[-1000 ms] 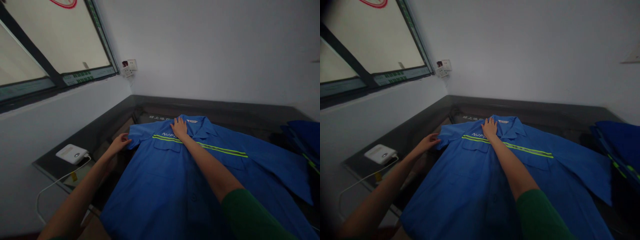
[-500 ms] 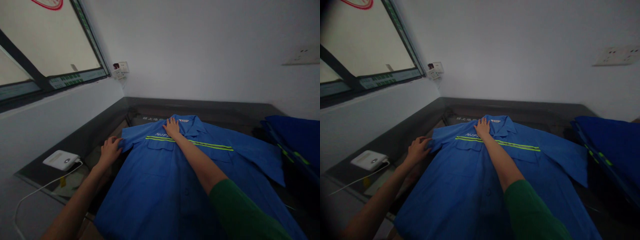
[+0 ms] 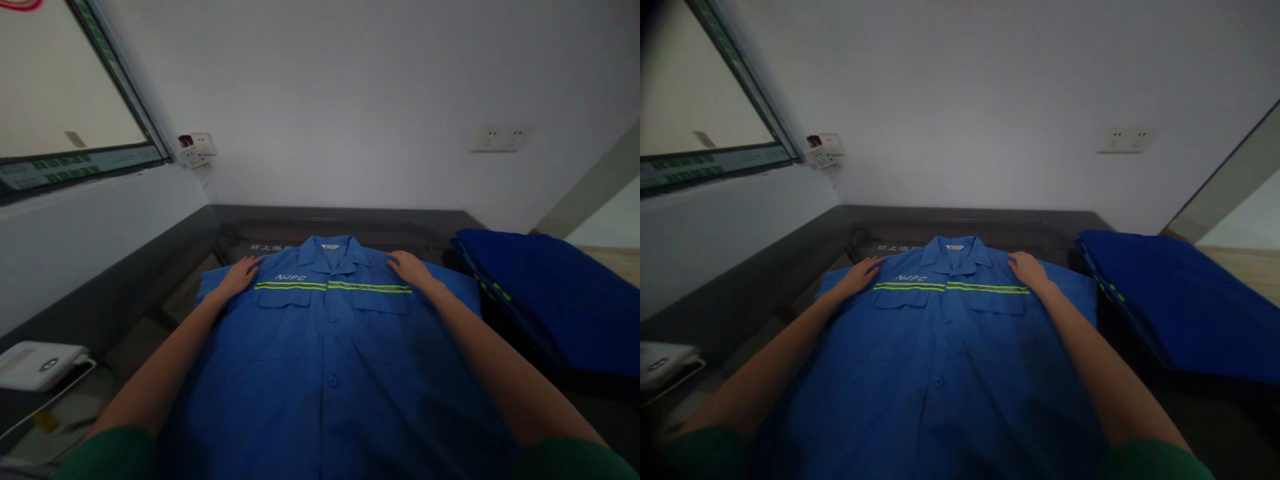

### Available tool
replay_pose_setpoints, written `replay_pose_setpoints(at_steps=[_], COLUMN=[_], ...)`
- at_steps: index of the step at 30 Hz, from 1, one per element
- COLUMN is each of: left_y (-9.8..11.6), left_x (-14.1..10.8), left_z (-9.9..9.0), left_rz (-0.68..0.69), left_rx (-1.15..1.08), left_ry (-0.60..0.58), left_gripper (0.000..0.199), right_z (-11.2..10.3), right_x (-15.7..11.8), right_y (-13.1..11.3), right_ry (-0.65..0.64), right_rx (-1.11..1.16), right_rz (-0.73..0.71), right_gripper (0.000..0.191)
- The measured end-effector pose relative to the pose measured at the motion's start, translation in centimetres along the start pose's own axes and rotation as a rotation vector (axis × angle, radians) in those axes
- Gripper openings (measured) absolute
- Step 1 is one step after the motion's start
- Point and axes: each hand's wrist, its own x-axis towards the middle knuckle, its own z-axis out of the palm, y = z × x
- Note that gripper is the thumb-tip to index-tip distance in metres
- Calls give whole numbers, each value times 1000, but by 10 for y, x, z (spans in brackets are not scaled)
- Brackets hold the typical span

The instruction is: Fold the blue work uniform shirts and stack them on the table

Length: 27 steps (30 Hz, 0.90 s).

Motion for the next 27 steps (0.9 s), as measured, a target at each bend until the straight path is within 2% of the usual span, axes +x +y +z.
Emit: replay_pose_setpoints(at_steps=[3,6,10,15,19,24,27], left_y=[-1,-6,-8,-2,7,13,15], left_x=[4,2,4,6,-3,-22,-31], left_z=[14,20,20,12,4,10,12], left_rz=[-54,-105,-170,-198,-153,-95,-90], left_rx=[30,65,97,121,109,50,14], left_ry=[-70,-92,-101,-115,-66,-137,-35], left_gripper=[56,58,60,60,58,56,55], right_z=[6,16,24,20,15,22,27], right_x=[-19,-33,-41,-43,-48,-61,-68], right_y=[44,60,59,56,55,52,53], right_ry=[-28,-37,-13,7,45,-44,-61], right_rx=[-34,-46,-64,-51,-54,-69,-84], right_rz=[69,131,190,205,157,65,74], right_gripper=[43,47,48,49,50,51,52])
